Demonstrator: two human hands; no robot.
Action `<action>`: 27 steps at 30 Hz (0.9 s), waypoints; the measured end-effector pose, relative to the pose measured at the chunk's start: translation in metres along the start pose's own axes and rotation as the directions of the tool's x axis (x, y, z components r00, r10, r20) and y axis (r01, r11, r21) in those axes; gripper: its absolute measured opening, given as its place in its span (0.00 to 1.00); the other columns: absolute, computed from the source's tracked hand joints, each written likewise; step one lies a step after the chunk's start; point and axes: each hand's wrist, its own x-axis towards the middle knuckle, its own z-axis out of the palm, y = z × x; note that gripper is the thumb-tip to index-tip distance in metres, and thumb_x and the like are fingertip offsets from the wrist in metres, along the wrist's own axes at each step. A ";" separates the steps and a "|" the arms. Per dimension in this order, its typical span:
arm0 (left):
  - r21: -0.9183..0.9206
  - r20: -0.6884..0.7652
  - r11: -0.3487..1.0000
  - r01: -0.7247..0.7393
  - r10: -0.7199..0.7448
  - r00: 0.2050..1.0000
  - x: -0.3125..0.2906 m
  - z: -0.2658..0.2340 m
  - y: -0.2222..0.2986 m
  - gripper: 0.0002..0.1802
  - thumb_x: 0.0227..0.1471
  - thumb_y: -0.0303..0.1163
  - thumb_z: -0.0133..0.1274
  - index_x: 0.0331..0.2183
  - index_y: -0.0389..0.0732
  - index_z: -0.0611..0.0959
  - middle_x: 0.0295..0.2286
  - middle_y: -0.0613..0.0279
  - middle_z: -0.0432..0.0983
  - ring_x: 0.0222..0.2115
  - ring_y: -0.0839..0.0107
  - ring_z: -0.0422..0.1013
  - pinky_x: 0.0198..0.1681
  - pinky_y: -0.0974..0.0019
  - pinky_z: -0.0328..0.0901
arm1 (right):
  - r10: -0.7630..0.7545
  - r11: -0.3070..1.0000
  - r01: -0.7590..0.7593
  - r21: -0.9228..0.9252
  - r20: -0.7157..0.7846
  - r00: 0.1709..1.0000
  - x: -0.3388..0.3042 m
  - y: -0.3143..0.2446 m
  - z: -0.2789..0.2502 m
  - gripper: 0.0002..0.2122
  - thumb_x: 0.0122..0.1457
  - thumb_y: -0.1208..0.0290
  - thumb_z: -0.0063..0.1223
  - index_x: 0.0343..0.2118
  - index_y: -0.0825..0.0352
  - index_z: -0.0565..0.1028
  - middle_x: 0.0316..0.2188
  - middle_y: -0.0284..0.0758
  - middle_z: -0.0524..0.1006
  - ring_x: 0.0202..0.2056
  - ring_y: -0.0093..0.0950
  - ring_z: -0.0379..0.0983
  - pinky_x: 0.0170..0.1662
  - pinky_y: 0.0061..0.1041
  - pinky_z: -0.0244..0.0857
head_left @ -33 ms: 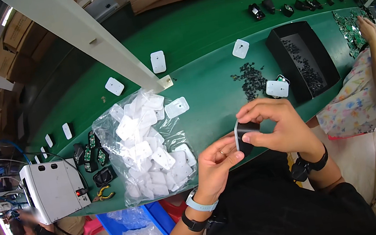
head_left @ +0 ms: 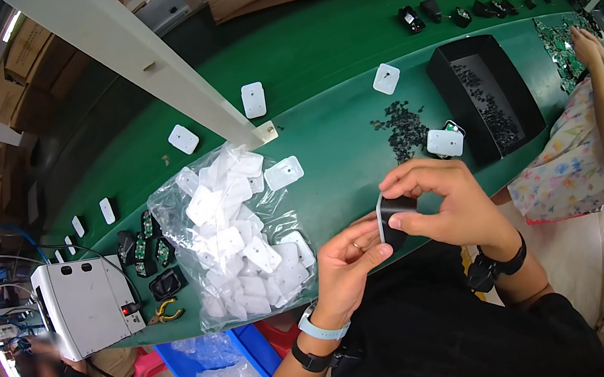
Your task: The person assembles small electronic devices by inserting circuit boards into white plastic casings. They pick up a circuit board, align it with a casing, and press the two parts together. The person repeats this process for multiple units, placing the finished assemblies on the green workbench.
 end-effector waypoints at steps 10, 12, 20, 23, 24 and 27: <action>0.088 0.040 0.978 -0.188 0.186 0.982 0.003 0.001 0.001 0.20 0.54 0.09 0.56 0.49 0.32 0.81 0.56 0.45 0.71 0.55 0.58 0.72 0.58 0.60 0.71 | -0.102 0.991 0.100 -0.090 -0.021 0.995 -0.004 -0.001 0.008 0.12 0.50 0.78 0.69 0.38 0.72 0.80 0.43 0.40 0.81 0.38 0.31 0.81 0.41 0.26 0.74; 0.111 0.039 0.967 -0.231 0.228 0.973 0.005 0.004 0.002 0.19 0.54 0.10 0.56 0.49 0.31 0.81 0.55 0.43 0.71 0.54 0.58 0.72 0.58 0.60 0.71 | -0.131 0.985 0.126 -0.117 -0.036 0.991 -0.006 -0.004 0.008 0.12 0.50 0.79 0.69 0.38 0.71 0.81 0.43 0.40 0.81 0.39 0.32 0.81 0.42 0.26 0.75; 0.224 0.125 0.886 -0.406 0.387 0.914 0.002 0.006 0.009 0.19 0.55 0.14 0.58 0.49 0.31 0.80 0.54 0.40 0.71 0.54 0.56 0.72 0.57 0.58 0.70 | -0.215 0.967 0.202 -0.158 -0.067 0.974 -0.015 -0.016 0.013 0.12 0.50 0.78 0.70 0.38 0.69 0.82 0.46 0.39 0.81 0.39 0.33 0.79 0.42 0.28 0.75; 0.239 0.019 0.901 -0.363 0.369 0.929 -0.002 0.018 0.017 0.21 0.54 0.16 0.61 0.51 0.32 0.81 0.52 0.42 0.73 0.52 0.58 0.74 0.55 0.60 0.70 | -0.249 0.957 0.236 -0.169 -0.056 0.967 -0.016 -0.018 0.014 0.12 0.49 0.76 0.71 0.37 0.68 0.83 0.46 0.39 0.81 0.38 0.33 0.79 0.40 0.28 0.74; 0.296 0.050 0.880 -0.373 0.375 0.926 -0.002 0.015 0.018 0.22 0.54 0.17 0.62 0.51 0.33 0.81 0.52 0.43 0.74 0.51 0.59 0.74 0.54 0.61 0.70 | -0.261 0.953 0.248 -0.171 -0.052 0.964 -0.016 -0.019 0.014 0.12 0.49 0.76 0.71 0.37 0.68 0.83 0.46 0.39 0.81 0.37 0.33 0.79 0.40 0.28 0.74; 0.417 0.110 0.819 -0.394 0.384 0.917 -0.003 0.008 0.021 0.23 0.52 0.18 0.64 0.51 0.34 0.83 0.50 0.45 0.76 0.50 0.60 0.75 0.52 0.63 0.71 | -0.279 0.947 0.266 -0.178 -0.048 0.959 -0.016 -0.021 0.014 0.12 0.49 0.76 0.71 0.37 0.68 0.83 0.45 0.40 0.81 0.37 0.33 0.79 0.39 0.29 0.73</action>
